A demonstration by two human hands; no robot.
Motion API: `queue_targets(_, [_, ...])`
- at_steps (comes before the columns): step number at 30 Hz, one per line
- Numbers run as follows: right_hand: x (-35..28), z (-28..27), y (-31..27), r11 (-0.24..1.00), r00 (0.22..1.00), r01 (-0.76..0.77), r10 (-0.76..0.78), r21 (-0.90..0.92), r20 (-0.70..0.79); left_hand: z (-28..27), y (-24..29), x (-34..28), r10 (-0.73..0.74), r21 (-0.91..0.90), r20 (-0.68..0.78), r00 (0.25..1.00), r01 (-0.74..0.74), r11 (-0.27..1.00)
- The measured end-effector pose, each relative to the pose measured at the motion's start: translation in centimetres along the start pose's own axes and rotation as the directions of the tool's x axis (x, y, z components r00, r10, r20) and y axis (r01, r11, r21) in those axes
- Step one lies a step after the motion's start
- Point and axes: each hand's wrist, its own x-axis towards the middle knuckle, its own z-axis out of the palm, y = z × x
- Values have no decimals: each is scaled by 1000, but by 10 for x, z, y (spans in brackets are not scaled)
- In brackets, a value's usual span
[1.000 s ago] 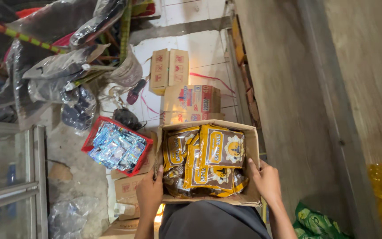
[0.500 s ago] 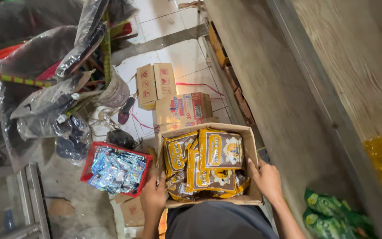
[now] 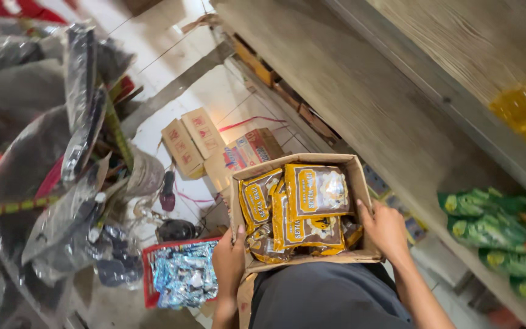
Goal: The person picks up green detergent pouches and brown coffee packets from boxes and places them onto shelves, organizing them by brand and type.
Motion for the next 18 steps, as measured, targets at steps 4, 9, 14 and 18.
queue_targets(4, [-35, 2, 9, 985, 984, -154, 160, 77, -76, 5, 4, 24, -5, 141, 163, 987, -18, 990])
queue_targets(9, [-54, -4, 18, 949, 947, -284, 300, 138, -112, 25, 21, 58, 198, 229, 249, 948, -256, 939])
queue_targets(14, [-48, -6, 30, 928, 930, -317, 345, 197, -124, 46, 46, 77, 101, 332, 334, 937, -218, 918])
queue_targets(18, [-44, -8, 33, 913, 921, -349, 376, 213, -101, 57, 56, 86, 75, 340, 354, 932, -204, 918])
